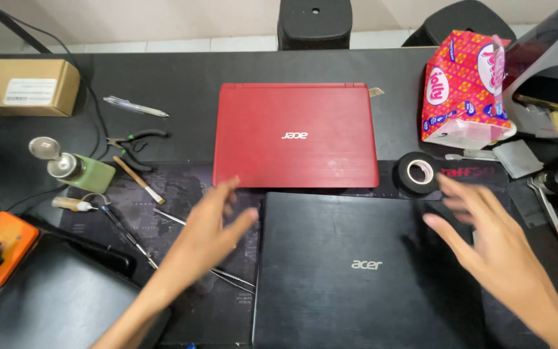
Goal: The person unscrews the screws on the bottom cover of a black laptop using a screwdriver, repositions the laptop, and moves a red laptop aside on the workbench. They continue loosening screws around the laptop's rear panel and set the screwdriver down among other tools on the mat.
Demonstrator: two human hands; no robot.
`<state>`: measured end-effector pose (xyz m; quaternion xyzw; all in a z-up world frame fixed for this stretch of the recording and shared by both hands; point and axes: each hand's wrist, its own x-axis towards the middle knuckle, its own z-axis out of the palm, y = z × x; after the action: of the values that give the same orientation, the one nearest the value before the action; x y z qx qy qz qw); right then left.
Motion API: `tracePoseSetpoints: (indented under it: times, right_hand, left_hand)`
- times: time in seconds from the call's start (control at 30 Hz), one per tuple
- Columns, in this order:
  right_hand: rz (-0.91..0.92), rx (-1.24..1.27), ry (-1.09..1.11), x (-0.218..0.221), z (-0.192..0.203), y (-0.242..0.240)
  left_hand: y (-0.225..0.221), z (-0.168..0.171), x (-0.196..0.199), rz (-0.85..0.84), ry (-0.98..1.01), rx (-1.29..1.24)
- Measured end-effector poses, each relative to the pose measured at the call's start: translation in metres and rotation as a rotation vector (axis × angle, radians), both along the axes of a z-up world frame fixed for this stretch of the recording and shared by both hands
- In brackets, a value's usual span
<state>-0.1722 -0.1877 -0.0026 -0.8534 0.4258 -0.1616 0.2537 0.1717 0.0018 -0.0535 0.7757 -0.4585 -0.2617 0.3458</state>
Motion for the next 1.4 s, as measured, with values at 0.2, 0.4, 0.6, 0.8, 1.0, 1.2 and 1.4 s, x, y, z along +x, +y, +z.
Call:
tracePoseSetpoints:
  times: [0.2,0.4,0.6,0.8,1.0,1.2,1.4]
  right_hand:
    - [-0.361,0.161,0.299,-0.094,-0.072,0.030]
    - [-0.475,0.270,0.145,-0.103,-0.098,0.036]
    - [-0.436,0.442,-0.112,-0.123,-0.120,0.027]
    - [-0.338,0.406,-0.240,-0.093,-0.082,0.031]
    - [-0.062,0.436,-0.402,-0.012,-0.027,-0.021]
    - [0.096,0.379,-0.293,0.069,-0.034,-0.096]
    - [-0.021,0.336,-0.113,0.110,-0.071,-0.140]
  left_hand:
    - [0.047,-0.019,-0.072,-0.064,0.236,0.189]
    - [0.035,-0.009,-0.093,0.153,0.482,0.111]
    - [0.034,-0.041,-0.088,0.408,0.709,0.079]
    - [0.034,-0.018,-0.072,0.367,0.676,-0.180]
    - [-0.003,0.004,-0.006,0.330,0.625,-0.407]
    - [-0.065,-0.018,0.080,0.387,0.545,-0.417]
    - [-0.103,-0.047,0.122,0.491,0.623,-0.365]
